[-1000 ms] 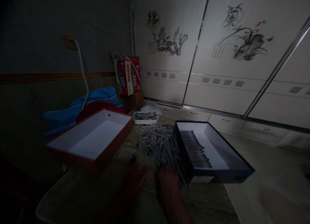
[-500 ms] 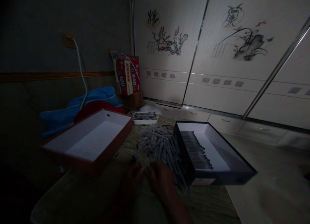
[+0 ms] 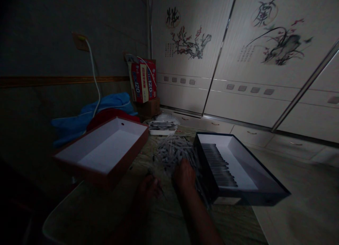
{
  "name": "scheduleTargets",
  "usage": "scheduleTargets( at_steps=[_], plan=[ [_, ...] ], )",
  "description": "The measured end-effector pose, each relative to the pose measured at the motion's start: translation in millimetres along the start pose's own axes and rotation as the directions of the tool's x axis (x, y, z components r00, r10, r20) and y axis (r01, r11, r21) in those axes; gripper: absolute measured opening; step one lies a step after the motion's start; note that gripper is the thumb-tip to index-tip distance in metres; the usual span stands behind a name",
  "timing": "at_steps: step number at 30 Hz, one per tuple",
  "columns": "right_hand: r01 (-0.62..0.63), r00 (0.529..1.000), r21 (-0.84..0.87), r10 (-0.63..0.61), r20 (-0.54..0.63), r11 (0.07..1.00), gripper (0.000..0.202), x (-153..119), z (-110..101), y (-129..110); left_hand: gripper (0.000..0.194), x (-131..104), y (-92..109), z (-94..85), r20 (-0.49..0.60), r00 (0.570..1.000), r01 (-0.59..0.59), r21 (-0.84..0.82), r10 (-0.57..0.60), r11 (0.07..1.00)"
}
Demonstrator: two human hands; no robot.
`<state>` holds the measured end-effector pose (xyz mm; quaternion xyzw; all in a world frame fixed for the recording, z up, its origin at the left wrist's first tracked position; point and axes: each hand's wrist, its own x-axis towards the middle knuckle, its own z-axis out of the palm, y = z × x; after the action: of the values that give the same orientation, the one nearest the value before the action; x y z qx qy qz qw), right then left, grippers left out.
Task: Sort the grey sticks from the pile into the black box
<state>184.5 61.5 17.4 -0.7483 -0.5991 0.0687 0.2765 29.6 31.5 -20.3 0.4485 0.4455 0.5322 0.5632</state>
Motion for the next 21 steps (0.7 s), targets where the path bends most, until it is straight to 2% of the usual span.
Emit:
scheduleTargets(
  at_steps=[3,7,8,11,13,15,18,21],
  plan=[
    [0.055,0.997,0.167,-0.062,0.041,0.985,0.019,-13,-7,6,0.034,1,0,-0.9,0.018,1.0,0.003,-0.011,-0.003,1.0],
    [0.121,0.977,0.409,-0.181,0.111,0.905,0.031,-52,-4,6,0.034,1,1,0.1,0.074,0.997,-0.006,0.009,0.006,1.0],
    [0.095,0.973,0.492,-0.185,0.139,0.865,0.033,-62,0,6,0.034,0,1,0.8,0.099,0.995,0.001,0.011,-0.002,1.0],
    [-0.139,0.942,0.752,-0.148,0.301,0.644,0.038,-84,13,4,0.033,-1,5,2.7,0.144,0.988,0.045,0.032,-0.049,0.998],
    [-0.252,0.918,0.805,-0.131,0.375,0.536,0.041,-90,19,4,0.031,-2,7,2.8,0.137,0.989,0.055,0.066,-0.064,0.996],
    [-0.277,0.914,0.825,-0.13,0.384,0.493,0.041,-92,23,6,0.025,-2,8,1.4,0.132,0.99,0.044,0.08,-0.054,0.996],
    [-0.267,0.917,0.837,-0.142,0.374,0.478,0.038,-94,25,5,0.02,-1,4,-1.9,0.143,0.988,0.051,0.028,-0.054,0.998],
    [-0.223,0.923,0.834,-0.166,0.347,0.505,0.036,-97,23,3,0.022,-1,2,-5.3,0.154,0.985,0.087,-0.014,-0.083,0.996]
  ],
)
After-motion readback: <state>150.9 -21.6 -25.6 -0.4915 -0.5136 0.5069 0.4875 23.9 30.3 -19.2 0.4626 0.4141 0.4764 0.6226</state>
